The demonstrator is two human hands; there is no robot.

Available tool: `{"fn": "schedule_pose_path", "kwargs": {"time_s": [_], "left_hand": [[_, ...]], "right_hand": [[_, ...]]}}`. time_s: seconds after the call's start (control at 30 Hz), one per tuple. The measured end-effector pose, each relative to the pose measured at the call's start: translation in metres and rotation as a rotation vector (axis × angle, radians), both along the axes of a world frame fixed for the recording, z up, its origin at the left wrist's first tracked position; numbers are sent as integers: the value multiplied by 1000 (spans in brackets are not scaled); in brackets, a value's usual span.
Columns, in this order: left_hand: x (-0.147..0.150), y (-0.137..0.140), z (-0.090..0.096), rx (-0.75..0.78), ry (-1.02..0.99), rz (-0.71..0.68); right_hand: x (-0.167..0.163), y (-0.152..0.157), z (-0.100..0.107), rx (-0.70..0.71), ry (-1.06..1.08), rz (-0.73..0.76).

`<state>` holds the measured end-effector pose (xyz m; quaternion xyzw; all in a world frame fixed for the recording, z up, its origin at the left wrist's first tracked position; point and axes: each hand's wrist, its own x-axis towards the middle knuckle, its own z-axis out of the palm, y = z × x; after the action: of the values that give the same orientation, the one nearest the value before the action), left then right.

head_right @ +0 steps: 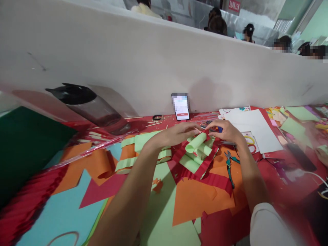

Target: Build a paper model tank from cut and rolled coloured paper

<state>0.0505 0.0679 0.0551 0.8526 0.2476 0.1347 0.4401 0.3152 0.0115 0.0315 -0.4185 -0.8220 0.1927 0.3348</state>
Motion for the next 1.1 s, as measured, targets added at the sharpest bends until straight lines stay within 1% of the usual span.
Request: {"fn": "schedule_pose_path", "kwargs": {"time_s": [0.13, 0.23, 0.3, 0.37, 0.5, 0.7, 0.9, 1.0, 1.1], "left_hand": [[2, -3, 1, -1, -15, 30], [3, -6, 4, 33, -28, 61], [4, -7, 6, 56, -34, 80], [5, -8, 7, 73, -36, 89], [6, -9, 8, 96, -63, 72], [8, -11, 8, 93, -93, 59], [9, -11, 8, 109, -75, 58], [9, -11, 7, 119, -82, 48], [8, -10, 6, 130, -86, 55]], "right_hand": [[2, -2, 2, -17, 36, 46], [3, -4, 5, -36, 73, 81], [3, -4, 6, -6, 29, 92], [2, -5, 5, 24, -57, 80], [-6, -4, 1, 49, -171, 67], [-8, -3, 0, 144, -101, 50], [-8, -2, 0, 161, -67, 82], [-9, -1, -1, 145, -86, 94], [-11, 0, -2, 174, -100, 86]]}}
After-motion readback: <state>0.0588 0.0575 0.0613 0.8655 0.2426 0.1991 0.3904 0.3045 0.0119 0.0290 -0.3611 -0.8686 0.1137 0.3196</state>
